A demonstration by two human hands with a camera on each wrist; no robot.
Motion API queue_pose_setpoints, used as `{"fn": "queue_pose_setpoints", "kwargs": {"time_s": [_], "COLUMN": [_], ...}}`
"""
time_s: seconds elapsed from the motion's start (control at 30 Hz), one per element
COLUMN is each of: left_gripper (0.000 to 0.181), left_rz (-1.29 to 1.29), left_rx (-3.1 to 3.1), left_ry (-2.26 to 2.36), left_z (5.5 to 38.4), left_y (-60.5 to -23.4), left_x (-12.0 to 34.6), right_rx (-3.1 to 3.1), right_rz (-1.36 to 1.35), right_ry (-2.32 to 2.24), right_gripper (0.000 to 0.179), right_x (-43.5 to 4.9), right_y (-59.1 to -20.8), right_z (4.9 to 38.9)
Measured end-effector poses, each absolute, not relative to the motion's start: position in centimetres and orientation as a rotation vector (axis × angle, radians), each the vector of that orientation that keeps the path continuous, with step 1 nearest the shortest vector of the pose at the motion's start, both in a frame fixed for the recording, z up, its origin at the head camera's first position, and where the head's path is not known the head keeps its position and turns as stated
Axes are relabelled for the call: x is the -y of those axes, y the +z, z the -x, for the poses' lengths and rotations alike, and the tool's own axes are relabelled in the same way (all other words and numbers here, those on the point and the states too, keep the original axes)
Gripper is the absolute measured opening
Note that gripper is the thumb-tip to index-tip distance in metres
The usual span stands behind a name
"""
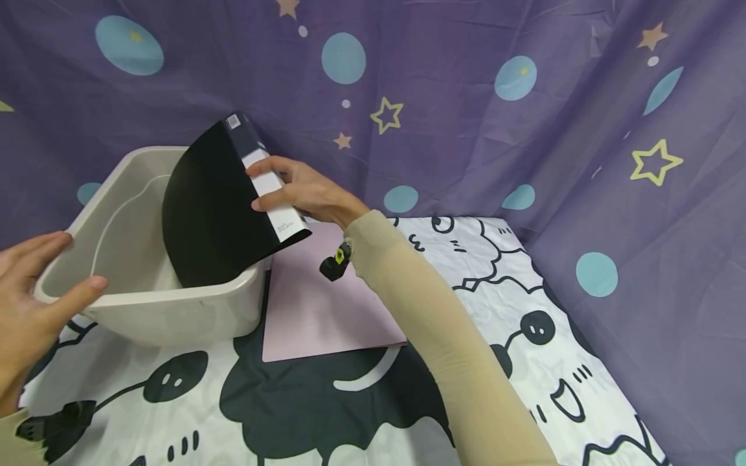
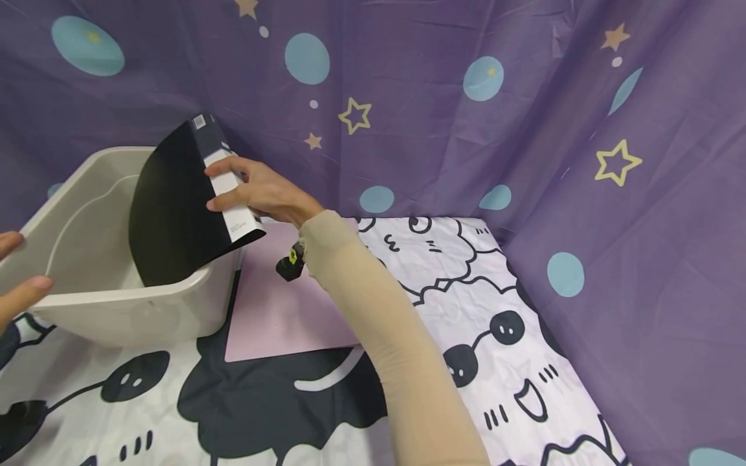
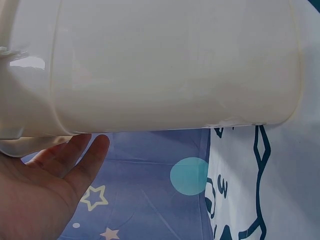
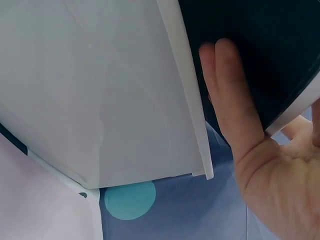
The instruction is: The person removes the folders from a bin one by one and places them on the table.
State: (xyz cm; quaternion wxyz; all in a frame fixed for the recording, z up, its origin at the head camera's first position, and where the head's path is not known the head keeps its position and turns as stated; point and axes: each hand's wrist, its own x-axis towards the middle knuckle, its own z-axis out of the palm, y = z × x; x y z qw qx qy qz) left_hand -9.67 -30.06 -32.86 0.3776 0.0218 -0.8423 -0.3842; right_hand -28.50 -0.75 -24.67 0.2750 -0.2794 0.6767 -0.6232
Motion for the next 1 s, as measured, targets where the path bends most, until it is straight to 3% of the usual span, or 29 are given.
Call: {"fn": "queue_pose_setpoints", "kwargs": {"time_s": [1.0], "left_gripper": [0.065], "left_rz": [-0.088], "left_rx": [2.174], "left_ry": [-0.97], "left_z": [9.5], "left_y": [-33.0], "left_x": [30.3], "right_rx": [-1.738], "right_rz": [0.716], "right_ry": [-1.794], "right_gripper": [0.057], "right_x": [-0.9], "right_y": [-24.1], "right_z": [28.4]}}
